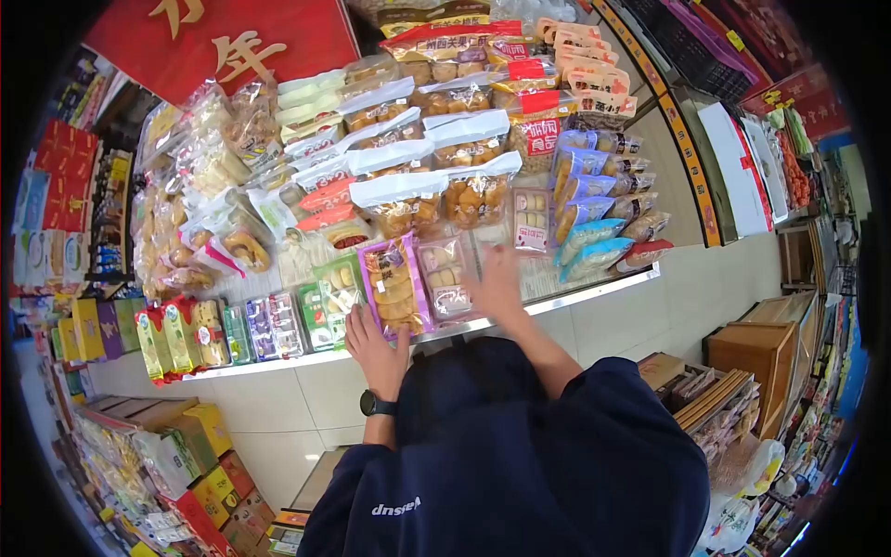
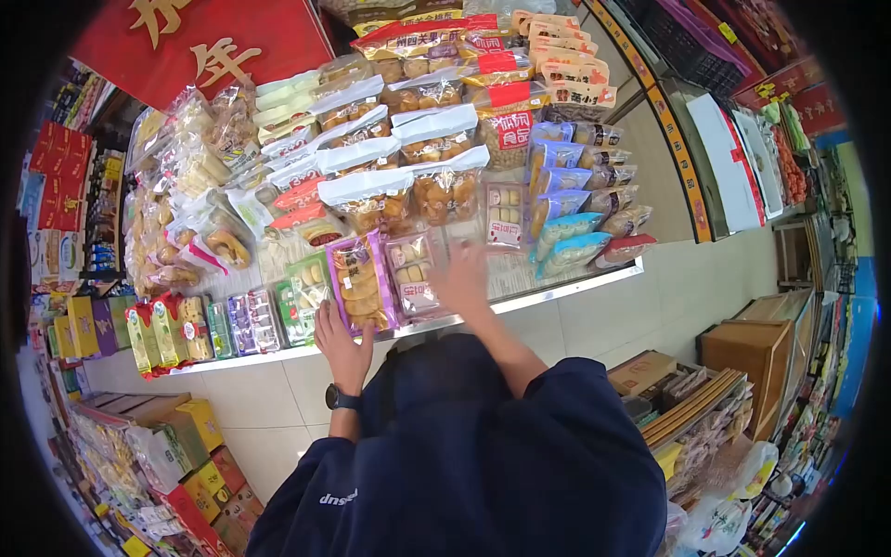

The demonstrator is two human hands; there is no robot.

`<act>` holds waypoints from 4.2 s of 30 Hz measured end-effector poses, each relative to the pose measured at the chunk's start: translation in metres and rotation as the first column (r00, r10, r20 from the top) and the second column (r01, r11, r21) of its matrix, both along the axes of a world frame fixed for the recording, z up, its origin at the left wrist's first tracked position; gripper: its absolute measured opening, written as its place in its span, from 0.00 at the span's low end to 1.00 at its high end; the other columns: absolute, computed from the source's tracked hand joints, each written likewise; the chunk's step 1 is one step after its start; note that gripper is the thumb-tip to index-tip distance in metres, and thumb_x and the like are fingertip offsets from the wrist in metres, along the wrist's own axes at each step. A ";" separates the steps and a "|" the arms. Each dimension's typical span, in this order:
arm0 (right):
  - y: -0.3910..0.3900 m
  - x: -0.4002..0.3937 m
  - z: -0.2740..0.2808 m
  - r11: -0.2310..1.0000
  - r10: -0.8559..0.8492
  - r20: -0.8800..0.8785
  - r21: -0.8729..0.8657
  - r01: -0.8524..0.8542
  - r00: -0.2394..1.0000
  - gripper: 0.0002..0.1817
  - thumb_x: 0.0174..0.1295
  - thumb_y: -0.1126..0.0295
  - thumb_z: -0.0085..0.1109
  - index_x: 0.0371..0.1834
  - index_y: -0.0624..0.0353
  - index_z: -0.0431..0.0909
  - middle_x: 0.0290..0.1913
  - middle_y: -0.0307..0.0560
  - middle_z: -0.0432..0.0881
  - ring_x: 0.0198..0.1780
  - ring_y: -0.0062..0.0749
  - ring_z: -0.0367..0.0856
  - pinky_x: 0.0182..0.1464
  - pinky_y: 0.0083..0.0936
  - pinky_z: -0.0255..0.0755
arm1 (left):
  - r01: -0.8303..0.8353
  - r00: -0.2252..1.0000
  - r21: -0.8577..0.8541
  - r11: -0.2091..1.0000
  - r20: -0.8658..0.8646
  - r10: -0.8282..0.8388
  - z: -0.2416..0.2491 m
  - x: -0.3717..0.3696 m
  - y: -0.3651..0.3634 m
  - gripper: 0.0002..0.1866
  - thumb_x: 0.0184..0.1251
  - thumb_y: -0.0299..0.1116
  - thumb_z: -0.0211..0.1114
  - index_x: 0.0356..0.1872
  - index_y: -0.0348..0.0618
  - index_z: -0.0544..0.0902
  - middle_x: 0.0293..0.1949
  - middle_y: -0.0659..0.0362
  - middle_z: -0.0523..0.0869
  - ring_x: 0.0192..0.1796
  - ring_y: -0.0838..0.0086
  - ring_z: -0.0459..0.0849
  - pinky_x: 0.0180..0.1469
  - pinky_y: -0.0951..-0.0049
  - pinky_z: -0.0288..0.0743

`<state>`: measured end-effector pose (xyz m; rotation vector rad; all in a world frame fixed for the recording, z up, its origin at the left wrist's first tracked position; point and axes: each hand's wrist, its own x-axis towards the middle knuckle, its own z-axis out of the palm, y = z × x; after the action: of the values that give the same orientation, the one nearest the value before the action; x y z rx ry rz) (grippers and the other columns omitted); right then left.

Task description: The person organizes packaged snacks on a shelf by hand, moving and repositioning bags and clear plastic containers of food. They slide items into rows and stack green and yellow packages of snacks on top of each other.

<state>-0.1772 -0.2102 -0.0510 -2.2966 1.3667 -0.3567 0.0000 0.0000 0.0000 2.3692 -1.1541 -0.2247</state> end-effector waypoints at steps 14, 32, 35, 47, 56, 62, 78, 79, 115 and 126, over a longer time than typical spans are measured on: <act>-0.101 -0.042 -0.070 0.861 -0.448 -0.158 0.189 0.473 0.880 0.61 0.48 0.49 0.77 0.79 0.65 0.49 0.62 0.73 0.74 0.62 0.66 0.77 0.62 0.55 0.75 | -0.001 1.000 0.003 1.000 0.031 0.001 -0.003 0.010 0.005 0.44 0.64 0.48 0.72 0.74 0.32 0.65 0.76 0.39 0.66 0.79 0.41 0.58 0.78 0.41 0.50; 0.075 0.040 0.054 0.989 0.082 -0.011 0.124 -0.080 0.997 0.49 0.57 0.49 0.72 0.76 0.65 0.59 0.62 0.68 0.67 0.58 0.64 0.74 0.59 0.53 0.72 | -0.039 0.997 -0.012 0.999 0.066 0.040 -0.013 0.009 -0.001 0.43 0.68 0.50 0.70 0.77 0.36 0.64 0.76 0.41 0.67 0.79 0.44 0.60 0.78 0.43 0.50; 0.067 0.031 0.049 0.987 0.102 0.074 0.115 -0.110 0.992 0.48 0.59 0.50 0.71 0.76 0.64 0.58 0.64 0.70 0.66 0.60 0.67 0.73 0.61 0.53 0.72 | -0.053 0.996 -0.003 0.999 0.066 0.053 -0.011 0.006 -0.003 0.43 0.68 0.50 0.70 0.76 0.35 0.64 0.75 0.40 0.66 0.79 0.43 0.59 0.77 0.40 0.50; -0.010 -0.092 0.072 0.964 0.090 0.268 0.220 -0.151 0.959 0.35 0.63 0.59 0.67 0.71 0.60 0.67 0.62 0.64 0.74 0.59 0.62 0.78 0.60 0.48 0.76 | -0.093 0.986 -0.112 0.989 0.126 0.107 0.023 -0.036 -0.049 0.40 0.67 0.46 0.72 0.73 0.33 0.68 0.71 0.37 0.70 0.75 0.42 0.65 0.76 0.46 0.57; -0.059 -0.300 0.033 0.942 0.085 0.120 0.315 -0.119 0.989 0.25 0.64 0.61 0.64 0.63 0.57 0.77 0.56 0.57 0.79 0.58 0.57 0.80 0.58 0.46 0.77 | 0.497 0.853 -0.198 0.845 -0.068 -0.518 0.056 -0.224 -0.219 0.29 0.60 0.35 0.75 0.61 0.35 0.78 0.60 0.45 0.80 0.65 0.48 0.76 0.70 0.55 0.69; -0.081 -0.350 0.031 0.901 0.094 0.036 0.422 -0.100 0.995 0.27 0.66 0.62 0.64 0.66 0.59 0.75 0.66 0.63 0.73 0.64 0.60 0.77 0.65 0.45 0.75 | 0.641 0.767 0.024 0.767 -0.051 -0.639 0.019 -0.299 -0.291 0.33 0.54 0.36 0.77 0.62 0.37 0.78 0.58 0.47 0.83 0.62 0.51 0.79 0.64 0.56 0.73; -0.106 -0.319 0.011 0.820 0.402 -0.115 0.486 -0.302 0.908 0.30 0.63 0.55 0.68 0.65 0.57 0.75 0.62 0.63 0.76 0.58 0.61 0.82 0.60 0.50 0.78 | 0.428 0.897 0.135 0.894 -0.184 -0.401 0.013 -0.273 -0.228 0.20 0.59 0.35 0.74 0.52 0.43 0.83 0.47 0.46 0.87 0.48 0.47 0.87 0.47 0.52 0.82; -0.106 -0.317 0.009 0.823 0.411 -0.130 0.479 -0.306 0.902 0.30 0.63 0.55 0.68 0.66 0.58 0.75 0.61 0.63 0.76 0.58 0.61 0.83 0.59 0.50 0.78 | 0.376 0.918 0.126 0.918 -0.187 -0.350 0.016 -0.260 -0.217 0.20 0.59 0.35 0.74 0.52 0.43 0.83 0.45 0.46 0.87 0.48 0.47 0.87 0.46 0.51 0.81; -0.110 -0.285 -0.011 0.785 0.494 -0.068 0.463 -0.411 0.867 0.27 0.63 0.57 0.66 0.61 0.61 0.79 0.55 0.64 0.82 0.59 0.59 0.81 0.63 0.48 0.75 | -0.299 0.954 0.230 0.926 0.044 0.297 -0.011 -0.163 -0.210 0.29 0.74 0.35 0.63 0.71 0.37 0.65 0.59 0.40 0.81 0.51 0.37 0.85 0.49 0.42 0.81; -0.107 -0.286 -0.019 0.818 0.463 -0.082 0.423 -0.390 0.882 0.24 0.61 0.58 0.65 0.58 0.59 0.82 0.54 0.60 0.83 0.57 0.56 0.82 0.61 0.47 0.76 | -0.247 0.936 0.282 0.927 0.315 0.153 -0.005 -0.190 -0.198 0.30 0.60 0.33 0.70 0.67 0.49 0.78 0.70 0.46 0.72 0.65 0.47 0.75 0.57 0.48 0.79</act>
<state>-0.4630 -0.3173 -0.0701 -2.2334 0.8464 0.2639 -0.1897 -0.1984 -0.0050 2.8631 -1.0491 0.0113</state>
